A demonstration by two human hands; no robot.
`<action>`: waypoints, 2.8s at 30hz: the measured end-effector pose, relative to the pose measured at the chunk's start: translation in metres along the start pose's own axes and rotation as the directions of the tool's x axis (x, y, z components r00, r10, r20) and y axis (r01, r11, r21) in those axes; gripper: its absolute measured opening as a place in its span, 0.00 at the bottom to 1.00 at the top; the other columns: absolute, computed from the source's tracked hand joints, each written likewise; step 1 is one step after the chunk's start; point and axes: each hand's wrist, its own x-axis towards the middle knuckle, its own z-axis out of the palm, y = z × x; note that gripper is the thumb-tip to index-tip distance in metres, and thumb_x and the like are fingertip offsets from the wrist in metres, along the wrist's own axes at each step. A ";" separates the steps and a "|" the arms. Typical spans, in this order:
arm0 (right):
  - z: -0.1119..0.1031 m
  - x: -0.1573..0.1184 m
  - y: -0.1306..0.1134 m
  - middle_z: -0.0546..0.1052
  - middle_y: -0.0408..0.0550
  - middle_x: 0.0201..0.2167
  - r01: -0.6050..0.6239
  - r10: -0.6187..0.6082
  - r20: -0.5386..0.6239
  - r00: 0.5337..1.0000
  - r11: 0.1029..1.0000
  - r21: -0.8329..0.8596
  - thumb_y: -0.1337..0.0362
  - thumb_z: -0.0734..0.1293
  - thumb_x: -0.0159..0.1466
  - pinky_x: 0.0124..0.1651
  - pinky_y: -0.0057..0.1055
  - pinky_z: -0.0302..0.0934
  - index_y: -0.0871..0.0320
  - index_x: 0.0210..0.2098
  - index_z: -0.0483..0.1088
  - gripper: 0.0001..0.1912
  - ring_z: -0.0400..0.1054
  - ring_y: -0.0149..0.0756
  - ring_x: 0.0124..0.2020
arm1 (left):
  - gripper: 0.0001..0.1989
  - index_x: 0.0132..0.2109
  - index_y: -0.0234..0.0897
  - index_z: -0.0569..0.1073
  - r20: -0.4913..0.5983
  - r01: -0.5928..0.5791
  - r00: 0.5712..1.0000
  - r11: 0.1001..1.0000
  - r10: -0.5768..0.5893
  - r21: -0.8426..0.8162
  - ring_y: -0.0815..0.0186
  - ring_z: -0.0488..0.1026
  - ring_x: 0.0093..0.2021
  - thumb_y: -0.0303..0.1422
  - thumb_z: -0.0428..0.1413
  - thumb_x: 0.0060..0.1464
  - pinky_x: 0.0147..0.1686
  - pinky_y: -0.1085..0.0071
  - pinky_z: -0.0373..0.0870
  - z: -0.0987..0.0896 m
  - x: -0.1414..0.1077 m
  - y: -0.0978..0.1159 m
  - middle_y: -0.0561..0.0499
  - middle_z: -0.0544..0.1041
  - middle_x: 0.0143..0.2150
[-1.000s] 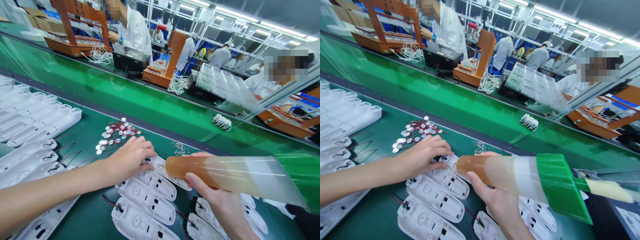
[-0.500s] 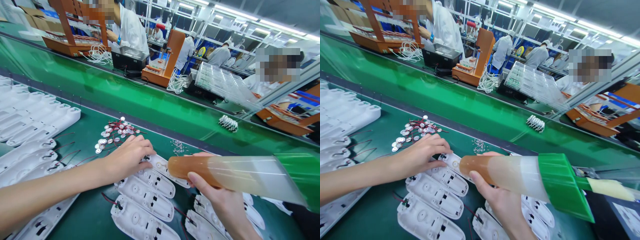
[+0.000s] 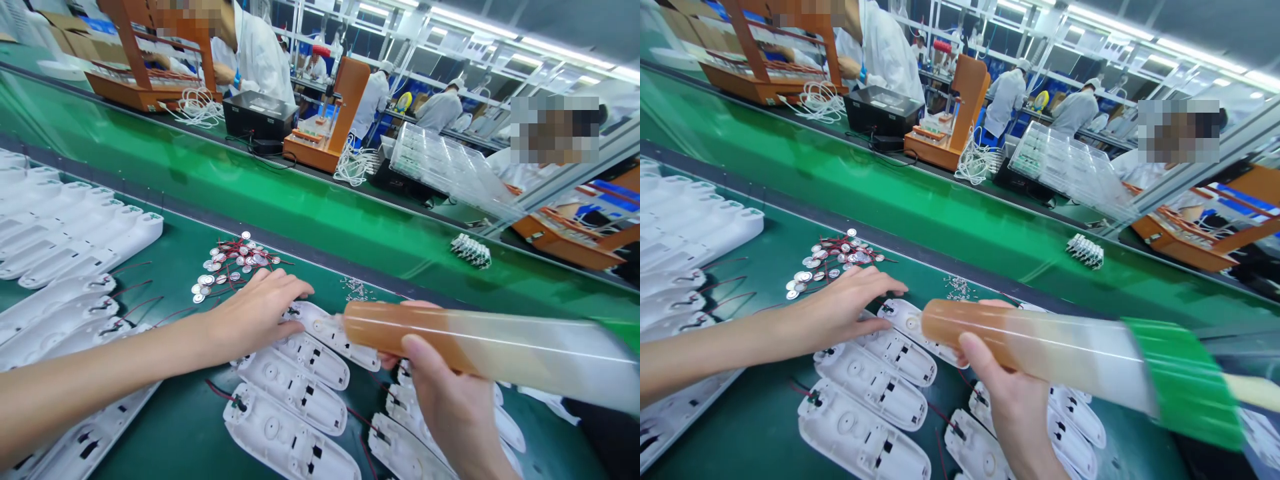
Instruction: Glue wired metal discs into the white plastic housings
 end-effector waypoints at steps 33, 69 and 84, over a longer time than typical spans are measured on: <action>0.037 -0.019 -0.006 0.73 0.49 0.30 0.072 -0.017 0.182 0.983 0.951 -0.301 0.49 0.69 0.49 0.38 0.35 0.66 0.58 0.42 0.66 0.26 0.68 0.38 0.28 | 0.11 0.43 0.43 0.70 -0.011 -0.056 0.998 0.997 0.055 -0.046 0.66 0.62 0.41 0.30 0.60 0.51 0.40 0.68 0.48 -0.007 -0.037 -0.013 0.57 0.67 0.41; 0.033 -0.006 0.023 0.70 0.44 0.18 0.328 -0.273 0.193 0.943 0.867 -0.376 0.44 0.65 0.54 0.19 0.30 0.61 0.60 0.42 0.70 0.27 0.62 0.33 0.14 | 0.13 0.43 0.42 0.71 -0.023 -0.039 0.999 0.999 0.039 0.004 0.65 0.63 0.42 0.31 0.62 0.49 0.41 0.67 0.51 -0.006 -0.036 -0.009 0.55 0.69 0.41; 0.031 -0.009 0.009 0.74 0.48 0.32 0.304 -0.249 0.191 0.949 0.882 -0.361 0.48 0.68 0.52 0.33 0.36 0.67 0.56 0.38 0.68 0.21 0.70 0.42 0.32 | 0.13 0.43 0.42 0.72 -0.047 -0.050 0.998 0.999 0.050 0.003 0.66 0.64 0.41 0.29 0.62 0.48 0.40 0.68 0.51 -0.006 -0.037 -0.010 0.55 0.69 0.41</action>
